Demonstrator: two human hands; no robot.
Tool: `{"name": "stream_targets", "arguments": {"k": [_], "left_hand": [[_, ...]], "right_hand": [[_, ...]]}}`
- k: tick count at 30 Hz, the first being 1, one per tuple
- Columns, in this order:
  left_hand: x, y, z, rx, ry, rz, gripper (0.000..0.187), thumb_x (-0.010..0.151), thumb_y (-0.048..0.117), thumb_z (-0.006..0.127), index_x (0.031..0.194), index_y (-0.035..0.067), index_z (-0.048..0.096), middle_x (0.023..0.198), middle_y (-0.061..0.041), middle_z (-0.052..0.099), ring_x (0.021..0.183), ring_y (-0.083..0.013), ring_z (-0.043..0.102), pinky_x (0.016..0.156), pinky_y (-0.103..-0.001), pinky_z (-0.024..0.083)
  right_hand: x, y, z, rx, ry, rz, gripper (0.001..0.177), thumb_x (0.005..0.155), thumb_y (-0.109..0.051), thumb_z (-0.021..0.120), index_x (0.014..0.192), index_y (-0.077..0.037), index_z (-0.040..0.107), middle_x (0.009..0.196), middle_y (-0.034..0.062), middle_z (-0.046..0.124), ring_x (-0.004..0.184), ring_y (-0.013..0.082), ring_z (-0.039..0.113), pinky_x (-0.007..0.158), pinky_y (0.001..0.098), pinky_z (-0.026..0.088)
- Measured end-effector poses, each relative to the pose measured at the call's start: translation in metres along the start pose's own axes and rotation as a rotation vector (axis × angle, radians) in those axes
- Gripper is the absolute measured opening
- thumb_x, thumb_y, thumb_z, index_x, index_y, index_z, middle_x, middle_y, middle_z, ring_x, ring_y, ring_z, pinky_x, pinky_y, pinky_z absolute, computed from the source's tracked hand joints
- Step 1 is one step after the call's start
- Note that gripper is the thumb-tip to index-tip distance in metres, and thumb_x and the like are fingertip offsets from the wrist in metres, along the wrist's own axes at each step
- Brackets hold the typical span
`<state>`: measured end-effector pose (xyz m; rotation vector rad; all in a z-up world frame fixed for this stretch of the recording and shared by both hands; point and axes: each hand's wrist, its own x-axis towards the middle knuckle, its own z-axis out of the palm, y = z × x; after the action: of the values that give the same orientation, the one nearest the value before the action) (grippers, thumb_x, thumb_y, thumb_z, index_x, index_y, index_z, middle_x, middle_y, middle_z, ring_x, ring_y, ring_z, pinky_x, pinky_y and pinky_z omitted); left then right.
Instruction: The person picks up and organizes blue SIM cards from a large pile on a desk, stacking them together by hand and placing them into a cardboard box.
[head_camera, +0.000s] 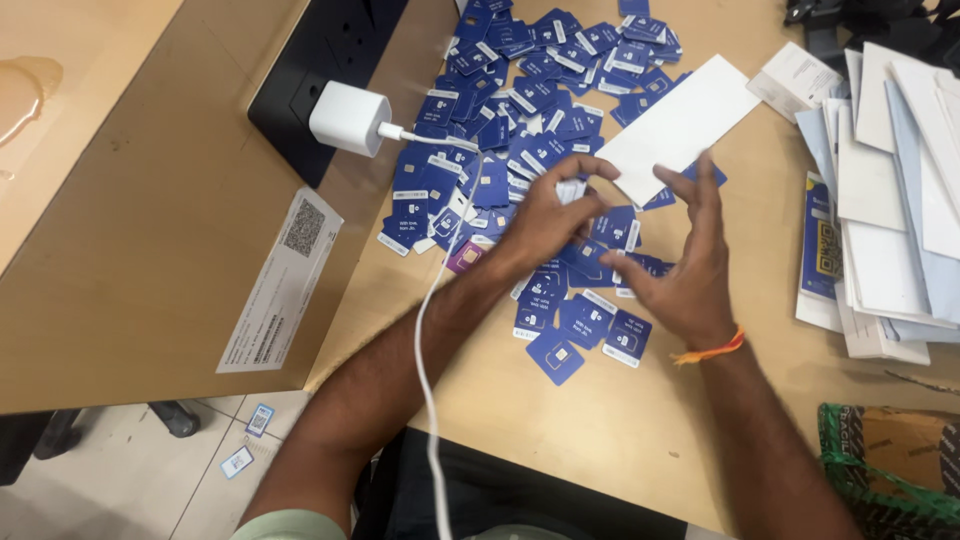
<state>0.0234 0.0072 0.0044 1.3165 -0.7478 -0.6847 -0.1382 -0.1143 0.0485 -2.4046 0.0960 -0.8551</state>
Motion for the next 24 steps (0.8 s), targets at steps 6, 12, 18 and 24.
{"name": "stream_targets", "arguments": {"k": [6, 12, 18, 24], "left_hand": [[-0.012, 0.035, -0.002, 0.954, -0.028, 0.038, 0.041, 0.084, 0.033, 0.078, 0.123, 0.024, 0.071, 0.112, -0.015, 0.064, 0.1, -0.0307, 0.071, 0.088, -0.047, 0.057], [-0.017, 0.051, 0.006, 1.167, -0.169, -0.064, 0.061, 0.081, 0.045, 0.079, 0.135, 0.022, 0.062, 0.125, -0.024, 0.054, 0.105, -0.0396, 0.068, 0.091, -0.053, 0.054], [-0.018, 0.043, 0.006, 1.186, -0.145, -0.004, 0.055, 0.08, 0.043, 0.081, 0.127, 0.019, 0.067, 0.122, -0.022, 0.056, 0.102, -0.0388, 0.07, 0.089, -0.052, 0.055], [-0.018, 0.045, 0.005, 1.152, -0.109, -0.054, 0.063, 0.079, 0.04, 0.083, 0.126, 0.003, 0.061, 0.12, -0.025, 0.054, 0.093, -0.0399, 0.071, 0.08, -0.049, 0.059]], "right_hand": [[-0.004, 0.021, 0.008, -0.239, -0.177, 0.061, 0.114, 0.066, -0.027, 0.098, 0.154, 0.004, 0.033, 0.127, 0.0125, 0.069, 0.124, 0.0351, 0.058, 0.112, 0.0514, 0.034], [-0.005, 0.021, 0.008, -0.087, -0.229, 0.189, 0.099, 0.07, -0.019, 0.093, 0.154, -0.002, 0.043, 0.113, 0.0052, 0.074, 0.114, 0.0292, 0.062, 0.105, 0.0446, 0.043], [-0.001, 0.014, 0.006, -0.05, -0.215, 0.256, 0.098, 0.07, -0.018, 0.092, 0.153, -0.004, 0.043, 0.107, 0.0048, 0.072, 0.111, 0.0268, 0.062, 0.1, 0.0435, 0.046], [-0.003, 0.01, 0.01, -0.203, -0.217, 0.173, 0.082, 0.07, -0.021, 0.092, 0.142, -0.004, 0.056, 0.107, 0.0066, 0.07, 0.106, 0.0281, 0.059, 0.101, 0.046, 0.041]]}}
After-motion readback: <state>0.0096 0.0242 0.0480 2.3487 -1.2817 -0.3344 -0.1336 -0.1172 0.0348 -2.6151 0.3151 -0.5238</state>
